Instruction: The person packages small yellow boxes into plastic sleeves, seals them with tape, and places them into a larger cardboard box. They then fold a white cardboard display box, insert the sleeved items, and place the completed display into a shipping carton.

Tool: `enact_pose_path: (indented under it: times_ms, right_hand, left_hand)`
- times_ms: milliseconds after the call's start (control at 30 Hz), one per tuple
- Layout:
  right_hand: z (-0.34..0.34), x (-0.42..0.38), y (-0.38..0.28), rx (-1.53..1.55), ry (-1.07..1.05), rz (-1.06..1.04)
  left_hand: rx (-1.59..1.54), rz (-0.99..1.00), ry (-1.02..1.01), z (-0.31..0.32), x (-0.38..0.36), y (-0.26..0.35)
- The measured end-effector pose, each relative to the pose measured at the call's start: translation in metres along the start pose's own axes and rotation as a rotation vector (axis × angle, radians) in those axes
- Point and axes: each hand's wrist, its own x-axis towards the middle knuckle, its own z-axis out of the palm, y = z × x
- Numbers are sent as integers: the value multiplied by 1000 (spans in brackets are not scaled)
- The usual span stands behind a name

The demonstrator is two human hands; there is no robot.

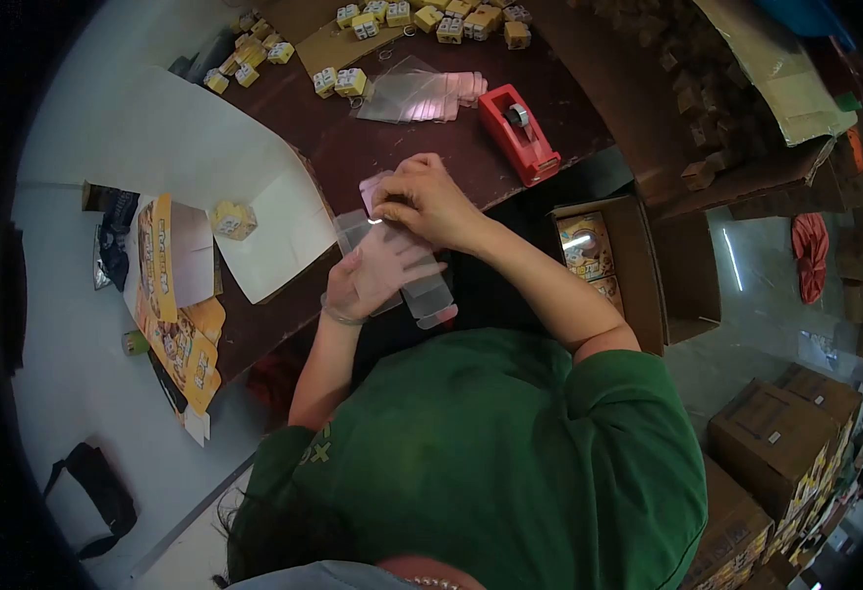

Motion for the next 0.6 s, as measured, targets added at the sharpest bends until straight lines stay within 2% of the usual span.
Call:
enact_pose_path:
  times_ms: [67, 133, 200, 233, 300, 333, 367, 400, 500, 533, 600]
  right_hand:
    - [2, 0, 2, 246, -121, 158]
    - [1, -7, -1, 525, -87, 228]
    - [0, -14, -7, 799, -47, 302]
    - [2, -14, -9, 167, 188, -65]
    - [2, -34, -18, -116, 38, -74]
    - [19, -47, -20, 36, 15, -49]
    - [26, -58, -27, 337, -67, 103]
    - [26, -64, -30, 311, -111, 111]
    - [29, -73, -34, 265, -160, 180]
    - [30, -75, -33, 271, -213, 209]
    - [39, -82, -27, 322, -271, 165]
  left_hand:
    - [-172, 51, -10, -6, 0, -13]
    - [-102, -6, 66, -18, -6, -16]
    - [3, 29, 148, -21, -14, -18]
    - [77, 43, 216, -21, -18, -16]
    - [307, 40, 341, -15, -23, -15]
    - [337, 54, 353, -9, -25, -17]
    - [362, 59, 362, -4, -28, -22]
    - [346, 21, 334, -10, -36, -27]
    - [244, 86, 416, -4, -46, -52]
    - [230, 72, 371, 0, -50, -52]
    - [63, -40, 404, -1, -56, -46]
